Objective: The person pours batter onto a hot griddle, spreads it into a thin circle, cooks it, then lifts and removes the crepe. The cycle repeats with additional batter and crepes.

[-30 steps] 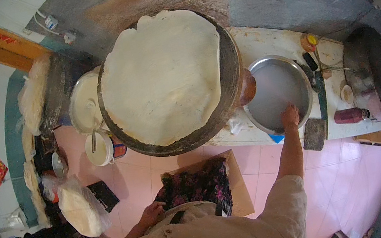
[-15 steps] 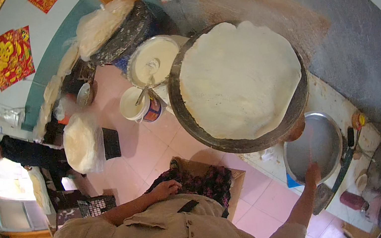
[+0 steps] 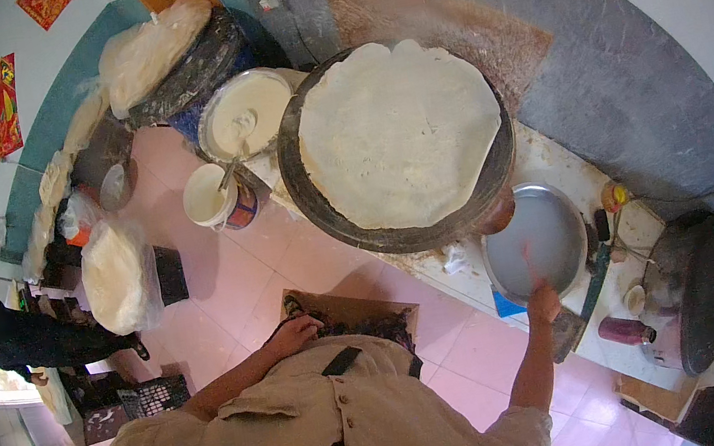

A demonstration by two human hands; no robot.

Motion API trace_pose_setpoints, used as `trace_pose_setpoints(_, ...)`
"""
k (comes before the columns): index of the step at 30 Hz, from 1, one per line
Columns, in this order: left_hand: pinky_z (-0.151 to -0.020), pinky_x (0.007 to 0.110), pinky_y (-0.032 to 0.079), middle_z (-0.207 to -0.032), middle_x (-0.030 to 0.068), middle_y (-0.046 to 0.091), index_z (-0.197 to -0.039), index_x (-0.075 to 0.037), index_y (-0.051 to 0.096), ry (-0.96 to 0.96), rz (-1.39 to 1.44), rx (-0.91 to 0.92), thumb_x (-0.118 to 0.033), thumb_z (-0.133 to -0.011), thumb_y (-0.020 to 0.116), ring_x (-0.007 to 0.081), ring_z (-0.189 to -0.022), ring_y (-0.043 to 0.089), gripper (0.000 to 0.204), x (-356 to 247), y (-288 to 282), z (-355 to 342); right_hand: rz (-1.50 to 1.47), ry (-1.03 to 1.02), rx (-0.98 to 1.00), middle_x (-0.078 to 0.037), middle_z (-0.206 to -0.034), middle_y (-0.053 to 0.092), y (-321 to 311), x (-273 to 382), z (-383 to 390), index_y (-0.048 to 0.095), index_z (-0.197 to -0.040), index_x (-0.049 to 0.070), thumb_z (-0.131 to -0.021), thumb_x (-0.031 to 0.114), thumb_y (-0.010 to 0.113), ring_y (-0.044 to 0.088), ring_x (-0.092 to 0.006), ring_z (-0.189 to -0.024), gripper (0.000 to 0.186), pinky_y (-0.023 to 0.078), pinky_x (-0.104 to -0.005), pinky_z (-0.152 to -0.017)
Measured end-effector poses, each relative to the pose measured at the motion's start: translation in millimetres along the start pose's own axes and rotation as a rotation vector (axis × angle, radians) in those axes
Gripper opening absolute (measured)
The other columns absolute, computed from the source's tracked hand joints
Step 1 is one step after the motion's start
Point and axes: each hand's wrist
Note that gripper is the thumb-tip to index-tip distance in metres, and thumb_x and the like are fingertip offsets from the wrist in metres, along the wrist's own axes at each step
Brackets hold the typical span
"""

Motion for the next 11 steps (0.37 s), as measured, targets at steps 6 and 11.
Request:
trace_pose_setpoints(6,-0.076,0.034,0.051,-0.090,0.0106,0.066,-0.111,-0.002,0.061,-0.020,0.049,0.000,-0.019,-0.096,0.050,0.0187,-0.083,0.064,0.025,-8.4,-3.2,2.5,-0.056,-0.036,0.049,-0.019,-0.092,0.068,21.0,13.8,24.6,0.065,-0.094,0.009,-0.091,0.021,0.050,0.067,-0.0374,-0.086,0.019,0.054,-0.0497,-0.072)
trace_pose_setpoints(11,-0.076,0.033,0.050,-0.095,0.0080,0.063,-0.118,-0.007,0.058,-0.033,0.026,-0.029,-0.025,-0.099,0.048,0.0167,-0.088,0.060,0.028,-7.6,-13.0,8.5,-0.306,-0.313,-0.214,-0.020,-0.105,0.065,52.3,25.9,24.5,0.061,-0.105,0.004,-0.085,0.015,0.057,0.066,-0.0370,-0.086,0.023,0.054,-0.0500,-0.070)
Point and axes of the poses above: each hand's wrist, its own z-axis away from the middle knuckle, its own y-axis out of the palm, x = y × z
